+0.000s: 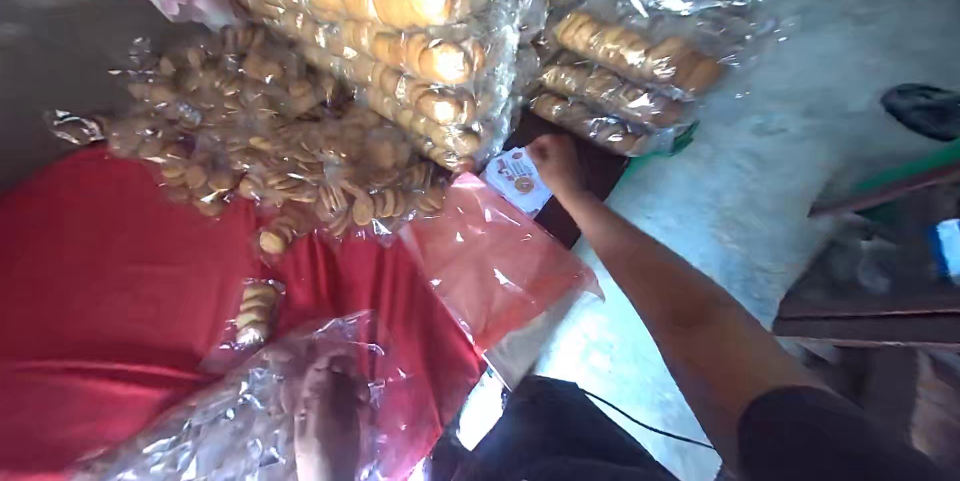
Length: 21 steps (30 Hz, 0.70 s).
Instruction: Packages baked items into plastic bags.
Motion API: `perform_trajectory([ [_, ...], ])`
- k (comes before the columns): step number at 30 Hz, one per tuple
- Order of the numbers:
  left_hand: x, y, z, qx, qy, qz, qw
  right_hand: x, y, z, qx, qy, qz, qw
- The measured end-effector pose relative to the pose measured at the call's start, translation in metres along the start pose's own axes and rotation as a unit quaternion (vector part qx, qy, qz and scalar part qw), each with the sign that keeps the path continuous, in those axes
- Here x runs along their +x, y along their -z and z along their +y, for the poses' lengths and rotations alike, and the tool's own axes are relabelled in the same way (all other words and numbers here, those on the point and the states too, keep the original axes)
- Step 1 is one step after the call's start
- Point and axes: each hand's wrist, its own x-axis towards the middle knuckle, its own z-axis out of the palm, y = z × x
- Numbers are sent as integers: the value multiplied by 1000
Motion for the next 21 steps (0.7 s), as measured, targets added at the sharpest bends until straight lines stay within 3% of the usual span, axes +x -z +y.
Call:
perform_trajectory([
  [1, -11, -12, 13, 156, -28, -8, 987, 24, -2, 14, -31, -43, 8, 999],
  [2, -20, -19, 22, 347, -73, -10, 935, 36, -6, 23, -55, -77, -12, 995],
  [3, -28, -24, 27, 504, -104, 2, 857, 41, -10, 27, -69, -97, -41, 992],
  [4, -32, -25, 24, 593, -103, 19, 798, 42, -15, 30, -66, -106, -66, 990],
  [8, -38, -11, -11, 691, 103, 43, 714, 37, -19, 37, 12, -95, -51, 994],
  [10, -39, -2, -28, 701, 78, 36, 708, 32, -21, 42, 25, -74, -7, 997],
  [12, -35, 3, -30, 676, 20, 33, 736, 28, -26, 58, 29, -6, 69, 997],
  [15, -31, -8, 0, 604, 99, 36, 790, 14, -12, 72, 124, 40, 164, 978],
  [16, -32, -10, 11, 587, 119, 47, 799, 3, -5, 56, 251, 7, 164, 954],
  [17, -36, -12, 21, 576, 126, 58, 806, -11, -1, 31, 420, -39, 128, 898],
  [19, -45, -16, 35, 573, 79, 72, 812, -57, -3, -30, 669, -121, -48, 732],
  [21, -51, -20, 42, 580, -15, 90, 810, -117, -22, -82, 685, -140, -296, 651],
])
